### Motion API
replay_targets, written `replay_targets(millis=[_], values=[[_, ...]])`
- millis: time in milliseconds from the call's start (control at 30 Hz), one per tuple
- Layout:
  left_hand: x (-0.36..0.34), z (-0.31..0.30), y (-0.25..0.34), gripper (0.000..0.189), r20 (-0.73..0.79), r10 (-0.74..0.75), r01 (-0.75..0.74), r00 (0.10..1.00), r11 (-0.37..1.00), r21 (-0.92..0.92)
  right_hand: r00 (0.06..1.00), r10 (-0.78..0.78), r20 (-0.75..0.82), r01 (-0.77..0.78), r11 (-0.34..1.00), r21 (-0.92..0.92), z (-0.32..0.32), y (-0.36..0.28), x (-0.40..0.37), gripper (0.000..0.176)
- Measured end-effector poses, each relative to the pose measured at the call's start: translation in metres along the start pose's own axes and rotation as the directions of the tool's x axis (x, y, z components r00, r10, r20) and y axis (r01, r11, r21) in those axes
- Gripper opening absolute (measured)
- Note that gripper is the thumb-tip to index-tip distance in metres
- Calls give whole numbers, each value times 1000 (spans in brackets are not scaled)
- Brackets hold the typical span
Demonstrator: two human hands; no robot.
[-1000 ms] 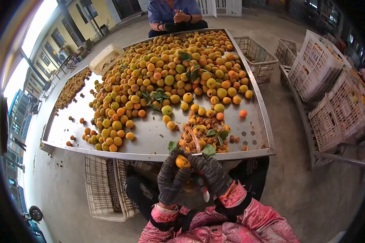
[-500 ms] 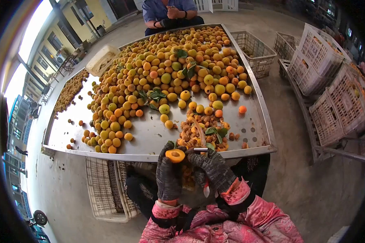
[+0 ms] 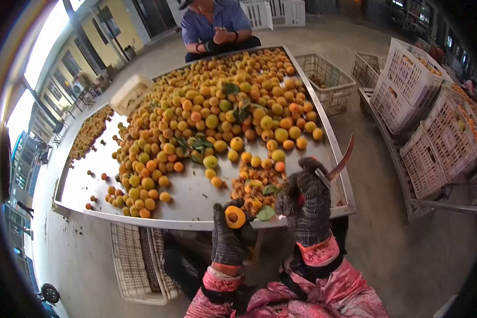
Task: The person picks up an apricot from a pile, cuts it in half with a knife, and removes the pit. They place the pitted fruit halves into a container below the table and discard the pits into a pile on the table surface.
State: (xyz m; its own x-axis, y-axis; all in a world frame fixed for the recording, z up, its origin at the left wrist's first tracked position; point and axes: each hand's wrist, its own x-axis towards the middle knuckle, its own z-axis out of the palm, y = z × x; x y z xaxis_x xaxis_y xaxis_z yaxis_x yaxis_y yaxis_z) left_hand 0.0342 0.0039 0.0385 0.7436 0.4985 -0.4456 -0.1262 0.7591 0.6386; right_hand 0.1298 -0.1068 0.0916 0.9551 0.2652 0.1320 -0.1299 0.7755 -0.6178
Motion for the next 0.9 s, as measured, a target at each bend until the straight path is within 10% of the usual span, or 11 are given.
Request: replay_targets(millis=[300, 367, 500, 600, 667, 900], values=[[-23, 26, -3, 49, -73, 54, -52, 996, 998, 30, 998, 25, 59, -35, 983, 181, 19, 14, -7, 24], [-25, 22, 1, 47, -9, -155, 150, 988, 971, -185, 999, 10, 50, -16, 993, 113, 23, 16, -10, 23], [-27, 25, -5, 46, -27, -88, 83, 996, 986, -141, 1000, -16, -13, 16, 1000, 14, 20, 23, -16, 24], [-29, 27, -6, 45, -39, -74, 65, 997, 980, -187, 967, -237, 90, 253, 882, -398, 16, 28, -21, 26], [-33, 30, -6, 42, -55, -2, -8, 998, 986, -168, 990, -135, 30, 137, 987, -80, 13, 31, -25, 24], [-28, 15, -28, 34, 13, 195, -195, 981, 981, 21, 997, -64, -33, 67, 991, 117, 11, 35, -34, 16]])
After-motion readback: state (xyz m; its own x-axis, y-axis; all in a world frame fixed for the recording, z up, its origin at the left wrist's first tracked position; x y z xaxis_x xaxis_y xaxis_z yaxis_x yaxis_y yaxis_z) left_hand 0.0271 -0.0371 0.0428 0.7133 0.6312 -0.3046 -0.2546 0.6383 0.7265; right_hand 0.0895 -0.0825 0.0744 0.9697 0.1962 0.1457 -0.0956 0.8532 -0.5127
